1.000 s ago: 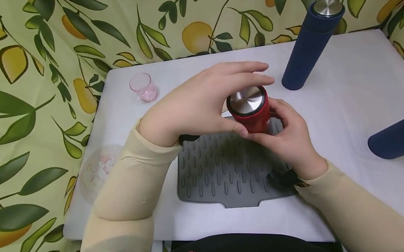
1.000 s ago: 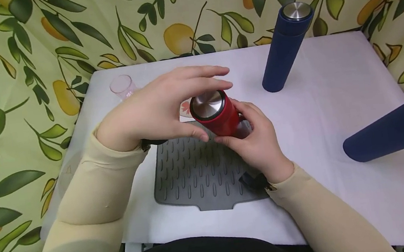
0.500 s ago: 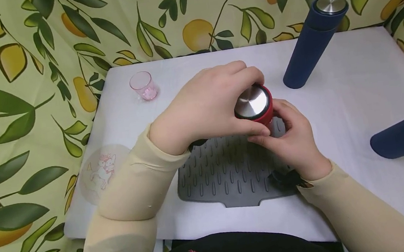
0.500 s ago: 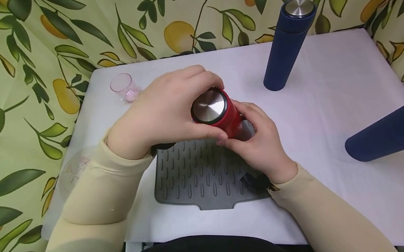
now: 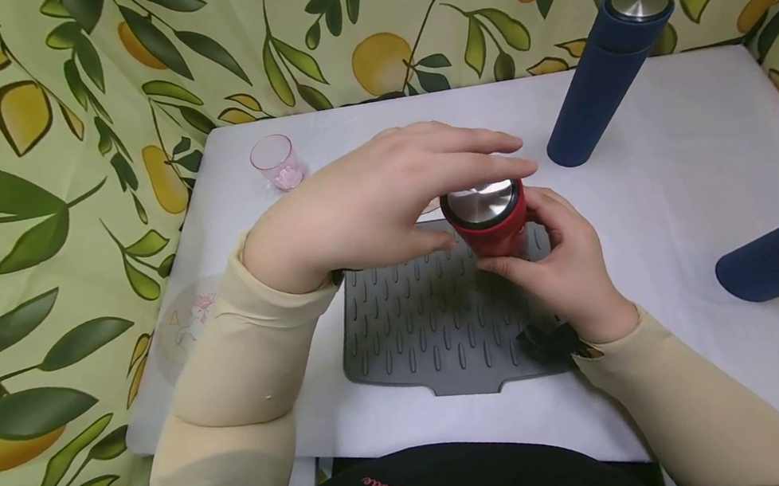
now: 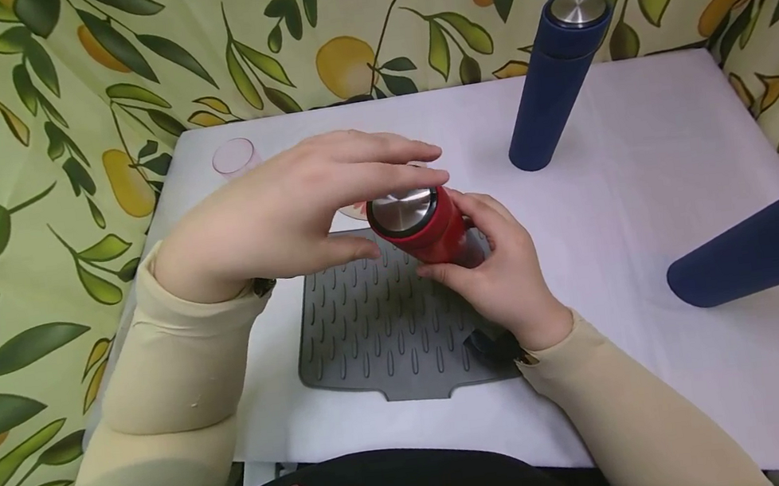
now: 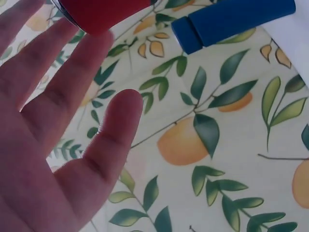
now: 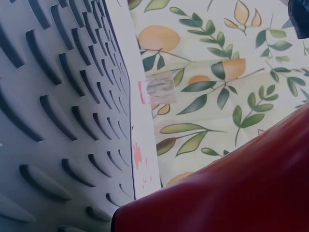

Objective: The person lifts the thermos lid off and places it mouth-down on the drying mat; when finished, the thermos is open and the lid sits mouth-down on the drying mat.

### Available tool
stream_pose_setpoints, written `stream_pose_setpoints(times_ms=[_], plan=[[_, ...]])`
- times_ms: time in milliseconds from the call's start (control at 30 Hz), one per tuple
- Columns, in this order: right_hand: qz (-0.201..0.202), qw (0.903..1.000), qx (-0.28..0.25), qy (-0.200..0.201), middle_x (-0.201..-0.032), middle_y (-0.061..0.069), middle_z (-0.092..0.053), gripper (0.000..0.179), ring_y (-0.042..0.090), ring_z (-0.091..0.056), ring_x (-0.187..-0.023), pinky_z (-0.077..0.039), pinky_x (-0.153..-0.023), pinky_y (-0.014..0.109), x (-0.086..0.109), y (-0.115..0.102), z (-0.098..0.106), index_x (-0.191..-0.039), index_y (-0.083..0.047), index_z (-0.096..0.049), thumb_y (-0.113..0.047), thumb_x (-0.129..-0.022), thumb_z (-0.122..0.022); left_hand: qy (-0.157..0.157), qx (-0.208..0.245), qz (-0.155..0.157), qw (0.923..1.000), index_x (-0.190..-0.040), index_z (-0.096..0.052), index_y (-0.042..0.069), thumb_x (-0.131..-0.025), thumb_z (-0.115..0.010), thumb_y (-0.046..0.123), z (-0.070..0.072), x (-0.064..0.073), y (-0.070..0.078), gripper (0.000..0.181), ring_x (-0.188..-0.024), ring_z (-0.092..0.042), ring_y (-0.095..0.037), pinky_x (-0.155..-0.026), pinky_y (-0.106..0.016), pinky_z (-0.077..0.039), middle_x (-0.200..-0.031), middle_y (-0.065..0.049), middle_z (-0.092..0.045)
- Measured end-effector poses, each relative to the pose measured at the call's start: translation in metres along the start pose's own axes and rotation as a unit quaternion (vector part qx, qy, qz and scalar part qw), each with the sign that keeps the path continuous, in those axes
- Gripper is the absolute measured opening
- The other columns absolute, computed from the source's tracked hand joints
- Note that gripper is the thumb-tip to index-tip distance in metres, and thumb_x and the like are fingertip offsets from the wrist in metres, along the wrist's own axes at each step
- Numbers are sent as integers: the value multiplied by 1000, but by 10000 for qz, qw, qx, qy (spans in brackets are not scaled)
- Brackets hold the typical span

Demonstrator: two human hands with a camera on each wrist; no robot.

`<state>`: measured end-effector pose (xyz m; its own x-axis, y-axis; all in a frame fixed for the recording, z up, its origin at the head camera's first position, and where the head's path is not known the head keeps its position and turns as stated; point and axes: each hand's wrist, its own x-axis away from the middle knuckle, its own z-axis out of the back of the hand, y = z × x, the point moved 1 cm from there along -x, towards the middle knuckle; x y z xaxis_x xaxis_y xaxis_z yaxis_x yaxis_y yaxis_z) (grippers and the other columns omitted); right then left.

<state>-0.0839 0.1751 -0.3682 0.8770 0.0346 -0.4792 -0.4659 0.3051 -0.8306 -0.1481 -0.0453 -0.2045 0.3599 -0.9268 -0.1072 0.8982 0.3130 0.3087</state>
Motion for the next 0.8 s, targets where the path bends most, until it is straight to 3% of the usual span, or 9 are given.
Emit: stream_pose_setpoints(times_ms=[100, 200, 333, 433, 533, 600, 667, 800], plan=[[35, 10000, 41, -29, -138, -14, -68, 84, 16, -64, -128, -49, -110, 22, 1, 0, 0, -146, -2, -68, 12, -69, -98, -22, -193, 69, 9998, -152, -68, 18, -98, -84, 12, -1, -1, 2, 57, -146, -58, -21, -125, -41, -41, -157, -3, -64], [101, 9998, 137, -71, -137, -9, -69, 83, 14, -64, -127, -48, -111, 22, 1, 2, 0, -145, -1, -69, 11, -68, -99, 11, -195, 230, 9995, -144, -73, 18, -95, -89, 19, -2, -3, 3, 51, -132, -63, -19, -118, -37, -46, -144, -2, -69], [214, 9995, 217, -93, -136, 7, -72, 84, 10, -64, -124, -47, -109, 22, 2, 2, -2, -146, -2, -69, 10, -68, -99, 78, -245, 724, 9970, -134, -71, 17, -87, -96, 38, -5, -4, 5, 57, -107, -65, -12, -99, -31, -52, -121, 3, -68], [284, 9994, 211, -63, -133, 14, -73, 86, 7, -64, -121, -47, -107, 21, 2, 1, -4, -146, -3, -70, 10, -66, -100, 172, -543, 1191, 9913, -122, -67, 17, -84, -92, 62, -8, -4, 6, 64, -91, -61, -11, -85, -32, -52, -104, 6, -64], [311, 9993, 216, -24, -132, 13, -74, 86, 5, -63, -119, -48, -106, 20, 2, 1, -5, -144, -4, -71, 9, -65, -102, 330, -823, 1519, 9844, -123, -65, 17, -80, -85, 79, -9, -4, 7, 78, -92, -61, -14, -83, -34, -51, -104, 6, -64], [301, 9994, 178, 8, -132, 12, -74, 85, 7, -63, -120, -48, -105, 20, 2, 2, -5, -145, -4, -71, 10, -66, -100, 414, -743, 1441, 9859, -134, -67, 17, -77, -87, 79, -8, -3, 6, 87, -106, -64, -16, -93, -36, -53, -116, 4, -68], [277, 9994, 197, 17, -134, 12, -74, 85, 7, -63, -121, -49, -106, 21, 2, 2, -5, -146, -4, -70, 10, -67, -99, 352, -581, 1148, 9911, -148, -64, 17, -76, -93, 71, -7, -2, 6, 95, -126, -63, -19, -109, -38, -51, -138, 2, -66], [218, 9994, 268, -35, -137, 12, -73, 86, 8, -63, -126, -48, -109, 21, 2, 2, -3, -147, -4, -69, 9, -69, -100, -7, -350, 423, 9985, -158, -61, 21, -81, -101, 39, -4, 0, 7, 88, -153, -50, -20, -128, -44, -38, -166, -1, -54]])
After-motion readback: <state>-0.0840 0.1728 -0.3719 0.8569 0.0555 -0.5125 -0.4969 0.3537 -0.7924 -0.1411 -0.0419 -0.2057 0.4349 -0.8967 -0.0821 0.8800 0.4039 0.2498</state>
